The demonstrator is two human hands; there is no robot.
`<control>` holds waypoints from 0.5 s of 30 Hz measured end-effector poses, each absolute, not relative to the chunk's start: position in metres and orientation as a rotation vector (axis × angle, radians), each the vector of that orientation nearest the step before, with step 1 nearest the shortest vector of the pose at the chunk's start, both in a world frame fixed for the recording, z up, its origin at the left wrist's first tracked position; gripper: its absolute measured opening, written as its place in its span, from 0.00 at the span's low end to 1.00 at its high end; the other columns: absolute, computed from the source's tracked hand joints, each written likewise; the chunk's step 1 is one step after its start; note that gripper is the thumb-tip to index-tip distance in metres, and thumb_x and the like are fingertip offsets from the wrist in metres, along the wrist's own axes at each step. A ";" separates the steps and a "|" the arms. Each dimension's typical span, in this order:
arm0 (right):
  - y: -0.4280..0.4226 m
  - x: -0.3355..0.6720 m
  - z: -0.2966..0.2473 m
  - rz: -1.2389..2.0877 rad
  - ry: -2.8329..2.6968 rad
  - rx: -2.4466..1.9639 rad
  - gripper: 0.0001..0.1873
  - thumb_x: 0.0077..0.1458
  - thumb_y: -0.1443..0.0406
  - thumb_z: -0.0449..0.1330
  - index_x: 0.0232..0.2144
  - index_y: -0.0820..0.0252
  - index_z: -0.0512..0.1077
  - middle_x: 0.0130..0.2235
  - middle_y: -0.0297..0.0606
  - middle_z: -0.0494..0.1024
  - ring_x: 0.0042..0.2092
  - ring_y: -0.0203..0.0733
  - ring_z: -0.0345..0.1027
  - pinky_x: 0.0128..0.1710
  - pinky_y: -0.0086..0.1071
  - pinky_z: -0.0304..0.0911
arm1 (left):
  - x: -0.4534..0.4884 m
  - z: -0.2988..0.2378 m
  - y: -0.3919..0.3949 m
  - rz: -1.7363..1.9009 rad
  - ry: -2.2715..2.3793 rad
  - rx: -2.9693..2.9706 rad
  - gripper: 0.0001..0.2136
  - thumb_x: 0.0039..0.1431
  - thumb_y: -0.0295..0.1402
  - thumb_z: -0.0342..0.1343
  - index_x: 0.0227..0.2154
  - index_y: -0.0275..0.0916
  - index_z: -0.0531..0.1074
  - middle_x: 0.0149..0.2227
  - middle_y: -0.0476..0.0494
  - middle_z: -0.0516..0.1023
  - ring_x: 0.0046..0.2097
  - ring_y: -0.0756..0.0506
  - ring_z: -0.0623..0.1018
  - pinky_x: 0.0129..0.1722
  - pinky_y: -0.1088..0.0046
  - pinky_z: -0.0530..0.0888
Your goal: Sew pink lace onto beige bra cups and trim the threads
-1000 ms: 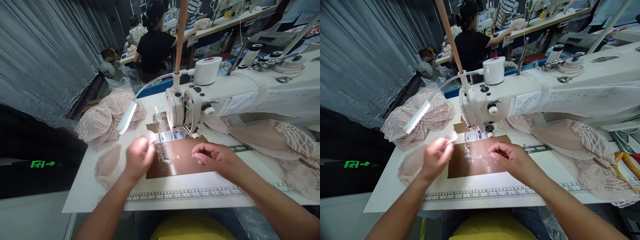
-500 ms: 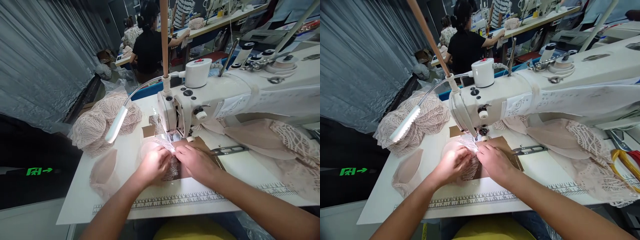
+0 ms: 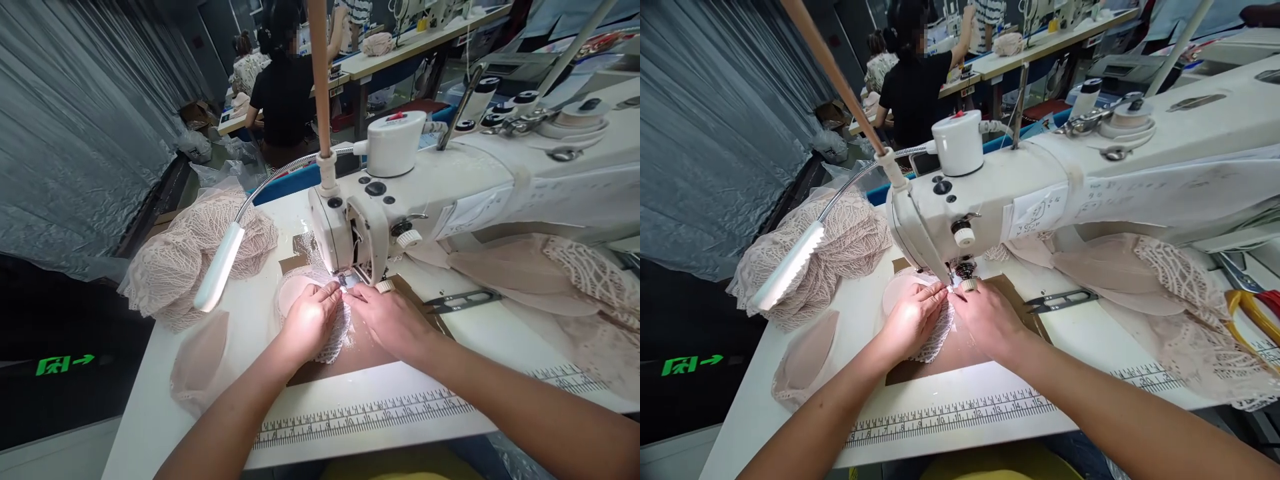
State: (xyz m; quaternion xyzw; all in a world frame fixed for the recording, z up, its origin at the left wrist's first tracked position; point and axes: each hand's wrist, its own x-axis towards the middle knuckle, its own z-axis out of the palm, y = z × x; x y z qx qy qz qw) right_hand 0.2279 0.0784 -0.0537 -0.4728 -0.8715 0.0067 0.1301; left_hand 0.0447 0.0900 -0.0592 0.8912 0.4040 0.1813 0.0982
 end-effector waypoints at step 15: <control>0.078 0.226 -0.055 -0.046 -2.528 -1.411 0.19 0.49 0.78 0.51 0.40 0.61 0.73 0.34 0.39 0.74 0.27 0.37 0.58 0.26 0.34 0.46 | 0.042 -0.060 0.103 0.569 1.123 2.628 0.15 0.64 0.28 0.44 0.48 0.34 0.72 0.48 0.34 0.75 0.39 0.45 0.73 0.40 0.65 0.72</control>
